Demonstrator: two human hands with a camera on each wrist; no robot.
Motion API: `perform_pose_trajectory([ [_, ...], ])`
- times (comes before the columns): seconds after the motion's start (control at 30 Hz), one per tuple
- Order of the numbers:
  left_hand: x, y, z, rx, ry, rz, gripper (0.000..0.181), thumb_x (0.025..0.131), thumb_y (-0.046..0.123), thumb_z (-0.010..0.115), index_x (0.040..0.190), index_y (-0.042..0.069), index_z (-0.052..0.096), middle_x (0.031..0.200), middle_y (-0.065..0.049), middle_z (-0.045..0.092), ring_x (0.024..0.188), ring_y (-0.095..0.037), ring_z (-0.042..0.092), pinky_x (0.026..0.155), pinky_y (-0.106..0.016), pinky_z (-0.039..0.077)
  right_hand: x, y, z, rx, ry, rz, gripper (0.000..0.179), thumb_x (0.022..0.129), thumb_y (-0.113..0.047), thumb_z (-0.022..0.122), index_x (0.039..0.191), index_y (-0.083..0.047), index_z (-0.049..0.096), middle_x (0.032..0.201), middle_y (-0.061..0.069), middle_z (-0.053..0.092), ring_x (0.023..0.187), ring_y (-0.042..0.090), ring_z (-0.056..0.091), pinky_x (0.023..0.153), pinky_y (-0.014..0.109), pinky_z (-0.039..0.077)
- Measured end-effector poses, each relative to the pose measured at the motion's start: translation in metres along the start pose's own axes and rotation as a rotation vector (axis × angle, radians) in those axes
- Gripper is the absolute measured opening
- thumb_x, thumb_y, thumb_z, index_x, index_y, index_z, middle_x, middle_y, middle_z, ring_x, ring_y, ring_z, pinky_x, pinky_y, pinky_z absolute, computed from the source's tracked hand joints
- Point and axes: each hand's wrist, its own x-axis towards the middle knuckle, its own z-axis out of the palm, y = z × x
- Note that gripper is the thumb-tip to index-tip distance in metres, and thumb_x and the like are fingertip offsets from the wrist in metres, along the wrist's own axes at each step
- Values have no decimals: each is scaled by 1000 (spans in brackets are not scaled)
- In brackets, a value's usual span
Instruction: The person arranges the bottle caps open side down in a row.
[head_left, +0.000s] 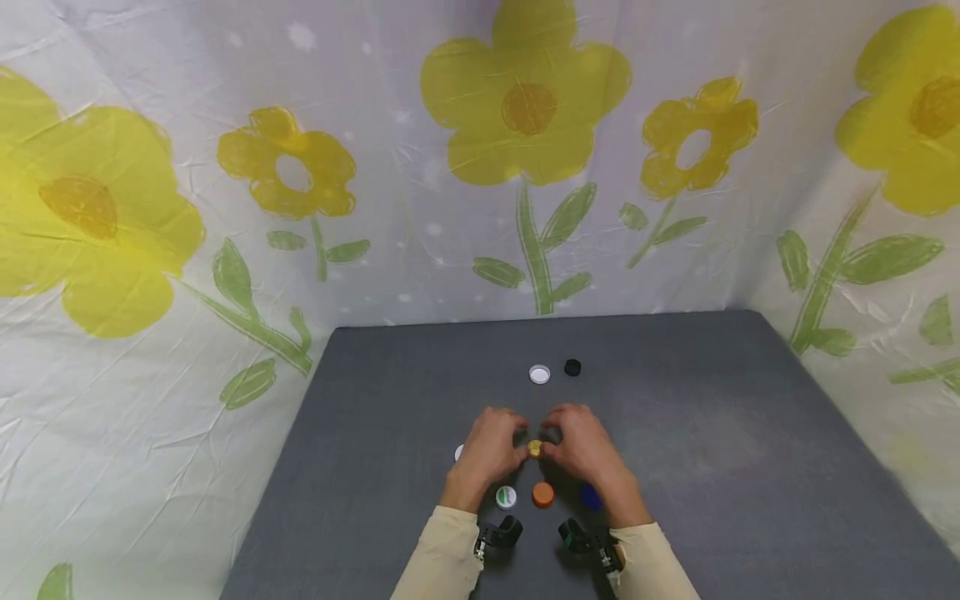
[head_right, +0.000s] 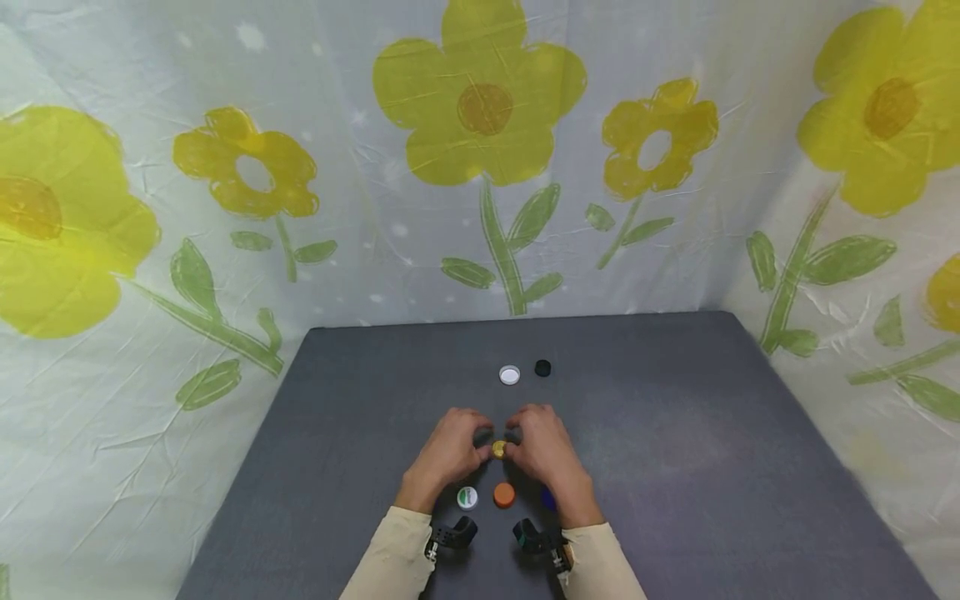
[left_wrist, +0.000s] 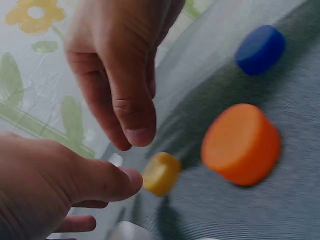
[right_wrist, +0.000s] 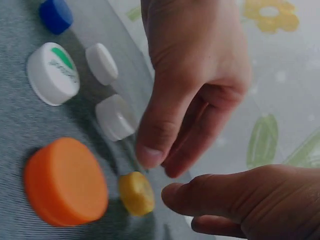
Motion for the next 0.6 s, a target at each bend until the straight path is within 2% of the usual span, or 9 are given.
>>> perform_pose_trajectory([
  [0.1,6,1,-12,-41,-24,-31,31,85,26,79,113,13,76,113,-4,73,108,-27,64,93,-45,52,4,2,-5,-1,8,3,26,77,-18,85,99,-7,78,115,13,70,108,37,63,94,51,51],
  [0.3,20,-2,-30,-97,-11,-55,33,88,26,77,118,13,75,119,-5,71,115,-29,63,97,-47,52,15,5,-18,10,25,23,26,81,-21,83,102,-6,78,117,13,70,112,38,62,97,52,50],
  [0.6,48,-8,-44,-113,-22,-79,33,89,28,77,120,16,74,121,-2,71,119,-26,62,99,-45,51,35,8,-42,-11,64,9,23,83,-20,81,100,-6,77,117,16,70,115,40,62,98,54,49],
])
